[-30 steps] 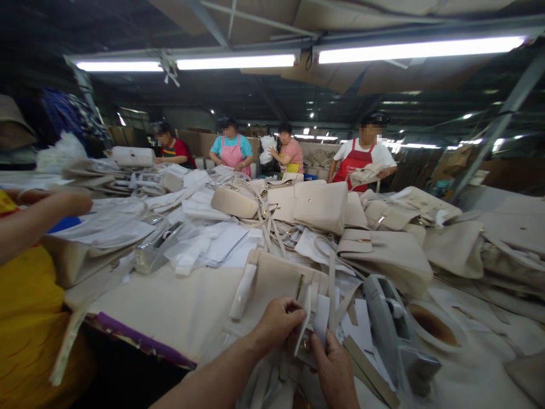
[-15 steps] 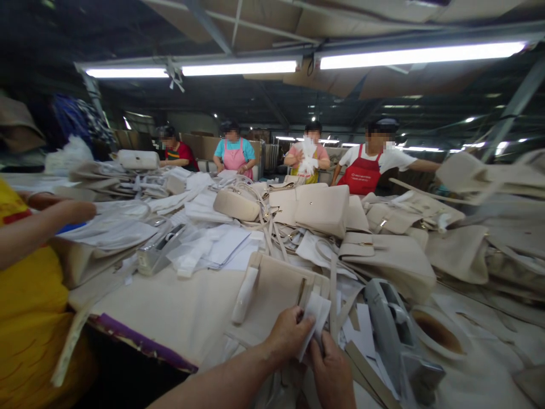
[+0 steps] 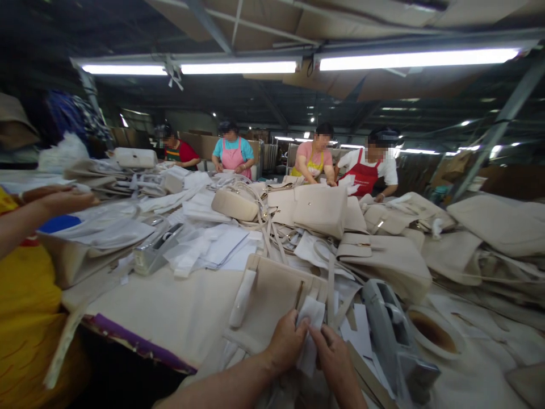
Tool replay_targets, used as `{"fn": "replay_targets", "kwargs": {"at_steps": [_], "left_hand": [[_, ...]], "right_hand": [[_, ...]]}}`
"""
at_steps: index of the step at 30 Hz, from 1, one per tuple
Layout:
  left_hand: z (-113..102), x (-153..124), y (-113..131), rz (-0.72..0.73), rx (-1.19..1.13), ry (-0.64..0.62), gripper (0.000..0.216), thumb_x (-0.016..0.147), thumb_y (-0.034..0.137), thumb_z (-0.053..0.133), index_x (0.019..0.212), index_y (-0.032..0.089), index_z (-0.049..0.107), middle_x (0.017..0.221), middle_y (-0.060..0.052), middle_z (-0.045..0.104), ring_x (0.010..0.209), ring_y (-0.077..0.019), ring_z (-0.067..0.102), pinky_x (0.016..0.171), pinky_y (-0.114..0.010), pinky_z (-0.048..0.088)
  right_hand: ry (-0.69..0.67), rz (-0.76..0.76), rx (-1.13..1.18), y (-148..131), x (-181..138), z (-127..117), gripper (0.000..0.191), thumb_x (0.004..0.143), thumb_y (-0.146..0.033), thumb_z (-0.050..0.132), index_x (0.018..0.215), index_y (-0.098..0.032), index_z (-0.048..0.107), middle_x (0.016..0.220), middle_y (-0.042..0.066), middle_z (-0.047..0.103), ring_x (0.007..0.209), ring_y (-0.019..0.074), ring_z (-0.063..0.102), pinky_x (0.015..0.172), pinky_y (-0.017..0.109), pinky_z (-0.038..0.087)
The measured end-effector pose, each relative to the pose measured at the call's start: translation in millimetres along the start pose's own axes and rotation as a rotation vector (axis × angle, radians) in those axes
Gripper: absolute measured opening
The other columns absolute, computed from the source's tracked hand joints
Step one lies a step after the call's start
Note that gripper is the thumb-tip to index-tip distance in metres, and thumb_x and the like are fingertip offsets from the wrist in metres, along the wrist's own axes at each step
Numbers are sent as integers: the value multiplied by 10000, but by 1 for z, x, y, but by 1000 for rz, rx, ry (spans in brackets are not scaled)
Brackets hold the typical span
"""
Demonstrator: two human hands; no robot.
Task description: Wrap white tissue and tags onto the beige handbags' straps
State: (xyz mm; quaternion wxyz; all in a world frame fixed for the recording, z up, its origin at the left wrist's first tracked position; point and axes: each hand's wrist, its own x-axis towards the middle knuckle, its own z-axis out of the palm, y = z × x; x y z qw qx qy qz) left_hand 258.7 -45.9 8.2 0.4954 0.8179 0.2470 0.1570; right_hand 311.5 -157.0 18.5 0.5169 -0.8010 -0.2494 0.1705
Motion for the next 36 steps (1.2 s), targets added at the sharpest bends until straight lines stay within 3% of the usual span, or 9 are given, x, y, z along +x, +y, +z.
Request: {"fn": "replay_targets", "kwargs": {"at_steps": [10,17,20,22,24,27,30,33,36], "left_hand": [[-6,3,-3,81,-106,-62,206,825,339,431,784,155,514,768,-27,558,763,-175,503,670,-264,366],[-1,5,7,-81,-234,-17,222,824,336,416,748,151,511,722,-27,542,735,-173,499,639,-261,367],[-5,8,7,-71,-233,-5,221,811,348,439,744,154,522,730,-31,557,742,-176,503,642,-259,372],[-11,9,6,-76,-241,-22,214,798,345,459,765,150,542,734,-31,570,718,-173,509,628,-258,375],[-17,10,4,-93,-254,-60,233,786,353,475,796,140,569,729,-31,583,685,-170,513,605,-257,374],[-23,9,4,-94,-292,-113,271,776,379,490,817,132,594,728,-25,584,671,-165,506,596,-254,372],[-23,7,5,-73,-321,-108,289,778,396,482,810,130,588,705,-13,563,661,-157,490,591,-250,367],[-20,7,5,-60,-311,-77,293,773,407,484,777,128,574,675,-1,536,647,-148,469,591,-250,362],[-20,7,4,-34,-326,-68,323,768,435,490,775,123,574,676,6,520,655,-142,451,608,-251,362]], "right_hand": [[153,-31,-136,-6,36,-7,298,709,-498,486,673,-210,549,608,4,612,630,190,571,574,267,398],[258,-43,-228,-5,30,7,281,783,-471,402,693,-226,506,688,53,619,709,237,571,646,325,388],[229,-48,-210,-5,28,7,287,793,-475,405,718,-224,521,669,41,626,674,221,588,613,307,418],[146,-61,-174,-1,27,1,287,804,-457,408,840,-213,555,627,11,622,600,196,591,557,285,442],[78,-143,-161,4,25,-9,332,820,-396,406,1054,-193,526,684,7,641,611,180,607,561,272,476],[93,-434,-327,10,25,-25,425,825,-271,407,1242,-194,424,1041,77,611,923,196,597,754,308,501],[129,-720,-613,7,29,-35,390,810,-190,449,1194,-235,497,1241,97,486,1140,235,468,927,388,425],[126,-879,-791,1,34,-35,318,795,-134,489,1079,-247,579,1229,78,512,1130,252,460,947,413,389],[137,-1001,-825,-3,39,-32,277,820,-140,492,1050,-250,600,1163,46,585,1093,249,479,920,397,369]]}}
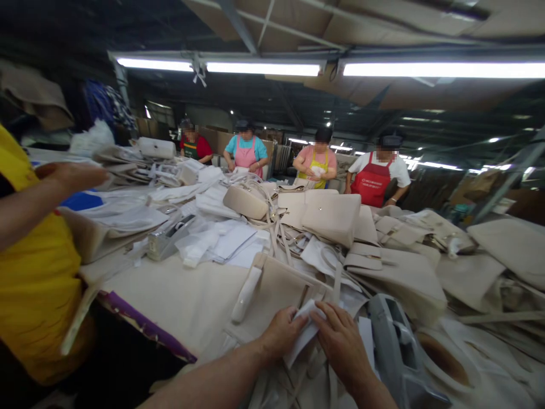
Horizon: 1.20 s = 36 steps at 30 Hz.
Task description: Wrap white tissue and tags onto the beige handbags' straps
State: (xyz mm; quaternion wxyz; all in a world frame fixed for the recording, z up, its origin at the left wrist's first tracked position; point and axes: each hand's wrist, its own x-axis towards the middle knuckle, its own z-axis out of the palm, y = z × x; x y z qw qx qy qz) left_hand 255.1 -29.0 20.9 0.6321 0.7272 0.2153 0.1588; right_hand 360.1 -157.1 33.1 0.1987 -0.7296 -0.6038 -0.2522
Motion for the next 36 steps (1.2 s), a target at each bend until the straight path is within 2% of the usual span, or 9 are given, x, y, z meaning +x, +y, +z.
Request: {"fn": "replay_targets", "kwargs": {"at_steps": [4,8,13,19,25,28,32,36], "left_hand": [[-6,-2,3,-33,-91,-83,286,749,397,513,820,126,573,688,16,503,657,-127,434,609,-236,356],[-15,-4,7,-139,-154,-224,183,685,237,492,830,142,551,641,33,454,582,-101,404,517,-209,307],[-19,-2,8,-157,-108,-282,170,652,212,482,797,153,548,607,42,428,544,-93,385,485,-203,288],[-19,2,5,-92,71,-257,176,657,247,517,797,157,574,636,28,489,589,-125,427,536,-232,336],[-16,3,-5,65,240,-162,159,702,255,526,821,164,580,776,-4,561,756,-172,472,709,-272,363],[-16,2,-11,101,235,-179,172,745,273,506,852,161,580,786,-2,566,757,-164,486,720,-267,382],[-15,2,-17,99,166,-239,231,798,322,470,910,150,575,765,4,570,713,-138,507,654,-231,409],[-12,0,-13,98,116,-247,340,844,416,415,914,134,592,768,-11,580,711,-134,517,655,-227,415]], "right_hand": [[49,-100,60,5,5,4,231,869,-199,467,1046,-248,608,1020,18,651,1016,219,513,882,357,349],[-22,-231,73,13,12,-1,207,890,-234,447,1017,-229,611,987,21,654,964,202,527,848,340,348],[-106,-317,69,19,14,-9,195,899,-237,431,985,-220,605,980,24,647,918,191,533,810,329,351],[-165,-310,42,15,11,-13,196,902,-203,414,975,-208,595,992,25,645,936,182,527,819,317,356],[-208,-270,77,12,10,-12,195,895,-169,407,913,-212,596,919,20,639,886,173,530,789,312,342],[-257,-210,87,12,10,-10,161,878,-157,442,895,-215,591,878,11,628,846,173,523,772,310,329],[-297,-161,57,12,13,-10,117,866,-185,482,861,-224,592,826,5,610,817,176,510,747,304,316],[-338,-122,34,9,22,-10,124,861,-208,488,799,-222,595,792,9,599,799,176,508,737,298,319]]}}
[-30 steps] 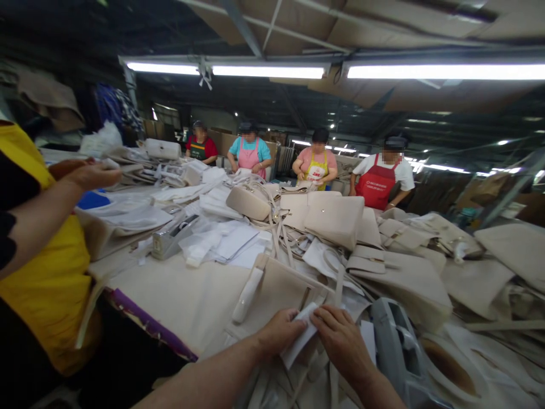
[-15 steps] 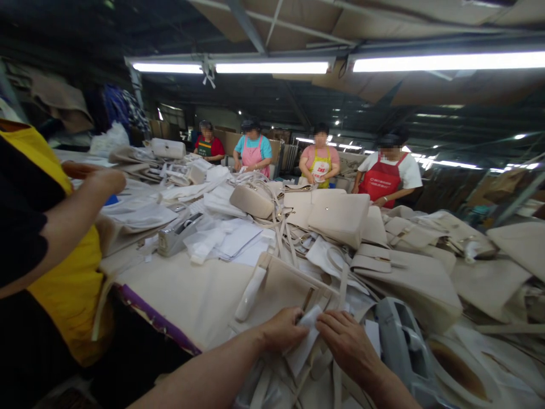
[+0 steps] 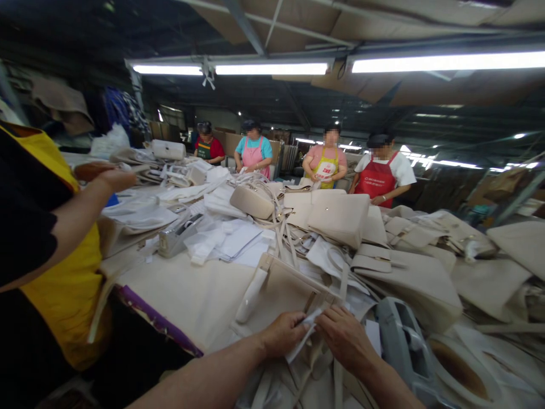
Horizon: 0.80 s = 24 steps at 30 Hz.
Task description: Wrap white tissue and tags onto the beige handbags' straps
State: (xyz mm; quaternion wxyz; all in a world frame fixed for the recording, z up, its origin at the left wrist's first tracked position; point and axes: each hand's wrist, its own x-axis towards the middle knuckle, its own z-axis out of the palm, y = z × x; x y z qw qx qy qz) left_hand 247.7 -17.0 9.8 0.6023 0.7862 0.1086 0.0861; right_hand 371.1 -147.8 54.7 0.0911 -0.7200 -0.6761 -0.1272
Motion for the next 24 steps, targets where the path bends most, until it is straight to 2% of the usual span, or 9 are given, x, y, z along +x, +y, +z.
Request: {"fn": "replay_targets", "kwargs": {"at_steps": [4,6,10,12,14,17,22,24], "left_hand": [[-1,-4,10,16,-37,-4,389,841,477,412,861,143,611,753,-13,573,691,-132,499,646,-232,406],[-2,-8,11,5,-79,-8,367,844,454,412,944,153,595,790,-19,576,652,-120,489,598,-228,399],[-6,-15,4,-82,-267,-66,434,814,316,453,1227,195,393,870,-20,569,512,-72,443,463,-201,338],[-8,-17,-2,-109,-369,-126,505,757,225,490,1240,192,347,848,-6,559,516,-69,463,462,-194,337],[-9,-18,-6,-107,-416,-151,516,705,165,509,1202,180,371,815,9,546,556,-79,491,496,-199,371],[-9,-17,-7,-109,-355,-104,460,686,142,514,1136,173,424,807,14,540,576,-85,494,520,-214,406],[-7,-20,-2,-44,-173,71,323,673,130,514,995,157,502,859,-13,596,708,-126,541,599,-230,430],[-7,-22,-3,-38,-173,129,236,684,161,522,918,169,485,781,2,596,683,-123,543,592,-227,427]], "right_hand": [[-96,130,71,0,9,-1,160,873,-241,462,792,-216,598,817,16,615,839,176,531,772,304,329],[-124,181,97,1,11,0,179,874,-262,456,776,-212,597,808,15,626,834,175,544,766,300,338],[-140,233,113,2,11,2,210,868,-280,448,738,-209,596,771,10,633,791,172,558,711,284,357],[-144,254,126,2,10,2,208,866,-279,446,738,-208,594,775,5,631,786,163,562,691,267,365],[-148,265,138,0,8,0,204,865,-277,446,740,-210,593,782,0,628,791,155,563,686,254,369],[-158,276,138,-3,9,-2,209,866,-270,439,743,-210,598,797,12,630,807,161,565,705,260,369],[-176,325,117,-6,16,-1,215,846,-260,443,711,-204,601,775,39,643,786,186,582,673,280,361],[-186,353,123,-5,19,-1,210,836,-265,451,702,-209,603,770,34,654,767,181,593,641,272,354]]}}
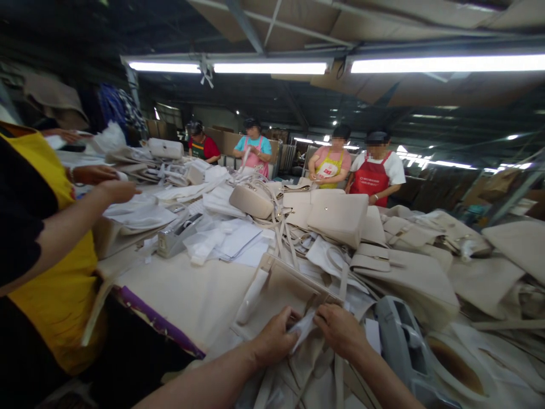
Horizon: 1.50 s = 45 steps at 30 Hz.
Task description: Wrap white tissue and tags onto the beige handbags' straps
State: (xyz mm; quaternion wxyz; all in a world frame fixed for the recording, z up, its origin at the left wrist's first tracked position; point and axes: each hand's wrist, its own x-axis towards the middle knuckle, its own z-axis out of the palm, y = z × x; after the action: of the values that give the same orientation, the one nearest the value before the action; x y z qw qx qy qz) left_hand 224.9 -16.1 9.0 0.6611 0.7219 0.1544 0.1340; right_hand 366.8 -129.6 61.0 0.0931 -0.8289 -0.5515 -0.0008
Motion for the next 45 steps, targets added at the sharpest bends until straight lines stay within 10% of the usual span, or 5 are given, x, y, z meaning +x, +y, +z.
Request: {"fn": "replay_targets", "kwargs": {"at_steps": [10,22,29,38,45], "left_hand": [[-15,-11,3,-22,-71,-123,379,745,505,524,882,154,480,667,24,520,558,-104,497,533,-224,392],[-22,-24,5,261,627,2,91,729,257,613,764,179,584,817,-4,572,743,-131,516,702,-215,373],[-18,-31,16,235,661,110,68,793,202,510,778,174,569,859,-25,572,824,-144,532,768,-223,400],[-12,-43,12,205,824,229,40,769,172,568,768,157,605,852,-43,584,864,-172,520,802,-288,413],[5,-39,12,185,1073,54,115,757,212,589,846,151,626,872,-76,608,827,-205,556,735,-311,464]], "right_hand": [[13,97,42,-1,3,4,216,818,-297,472,675,-215,611,734,22,670,701,163,606,565,253,312],[68,-6,40,-2,-15,9,205,882,-259,418,797,-205,597,837,29,622,836,176,559,718,277,377],[355,-315,-138,-5,-26,9,103,788,-130,540,826,-215,584,1065,34,585,987,224,492,845,344,316],[219,-360,-74,0,-16,9,73,812,-178,563,756,-224,549,750,-25,586,758,169,494,715,304,291],[189,-363,-93,9,-21,19,184,774,-111,600,888,-255,586,812,-35,612,799,171,502,745,300,277]]}}
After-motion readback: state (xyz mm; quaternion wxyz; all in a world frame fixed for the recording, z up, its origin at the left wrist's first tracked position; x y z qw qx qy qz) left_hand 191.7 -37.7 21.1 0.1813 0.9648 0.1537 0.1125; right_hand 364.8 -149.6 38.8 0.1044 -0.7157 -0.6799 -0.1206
